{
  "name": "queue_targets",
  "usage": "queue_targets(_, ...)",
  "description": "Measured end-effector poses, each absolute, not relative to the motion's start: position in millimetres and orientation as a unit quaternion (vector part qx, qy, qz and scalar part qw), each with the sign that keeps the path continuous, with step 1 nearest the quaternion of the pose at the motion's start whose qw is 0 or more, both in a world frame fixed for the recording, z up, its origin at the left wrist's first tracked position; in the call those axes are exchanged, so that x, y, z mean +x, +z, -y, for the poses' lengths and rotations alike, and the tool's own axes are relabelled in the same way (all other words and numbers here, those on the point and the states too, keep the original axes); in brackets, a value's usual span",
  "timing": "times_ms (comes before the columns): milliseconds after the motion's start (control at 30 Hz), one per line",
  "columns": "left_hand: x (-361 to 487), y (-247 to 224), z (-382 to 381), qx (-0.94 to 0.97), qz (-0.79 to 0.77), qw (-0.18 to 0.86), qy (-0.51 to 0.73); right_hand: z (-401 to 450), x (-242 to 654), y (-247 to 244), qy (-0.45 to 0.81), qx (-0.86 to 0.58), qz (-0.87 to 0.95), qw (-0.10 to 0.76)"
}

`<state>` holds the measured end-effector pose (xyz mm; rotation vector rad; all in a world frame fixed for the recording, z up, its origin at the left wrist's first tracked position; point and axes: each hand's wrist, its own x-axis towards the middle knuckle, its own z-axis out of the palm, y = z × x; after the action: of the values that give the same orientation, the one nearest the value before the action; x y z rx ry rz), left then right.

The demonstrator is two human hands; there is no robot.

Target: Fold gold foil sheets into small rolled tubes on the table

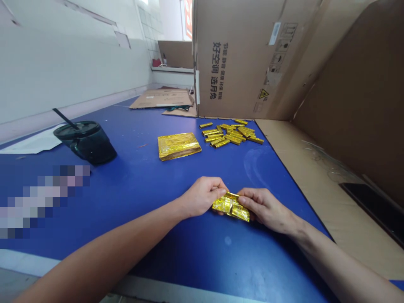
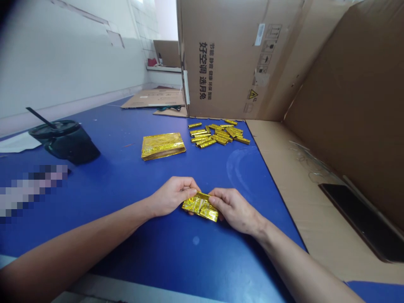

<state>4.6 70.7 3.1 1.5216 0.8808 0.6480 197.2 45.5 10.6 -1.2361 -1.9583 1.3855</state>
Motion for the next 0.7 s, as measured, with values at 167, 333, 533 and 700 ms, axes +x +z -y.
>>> queue_targets(167, 5.4, 7.4, -71.3, 0.642, -0.384, 0.595, 0.295, -45.8, 196.1, 11.3, 0.499, -0.474, 0.689, 0.227)
queue_targets(333, 4.5, 12.4, -72.3, 0.62, -0.394, 0.606, 0.304, -47.0, 197.4, 12.3, 0.494, -0.477, 0.684, 0.246)
queue_targets(533, 1.7, 9.4, -76.0, 0.619, -0.384, 0.62, 0.293, -50.8, 197.1, 8.5, 0.489, -0.504, 0.67, 0.241)
queue_targets(700, 0.7, 3.1, -79.6, 0.63, -0.404, 0.601, 0.281, -55.3, 195.9, 4.5, 0.447, -0.516, 0.678, 0.272)
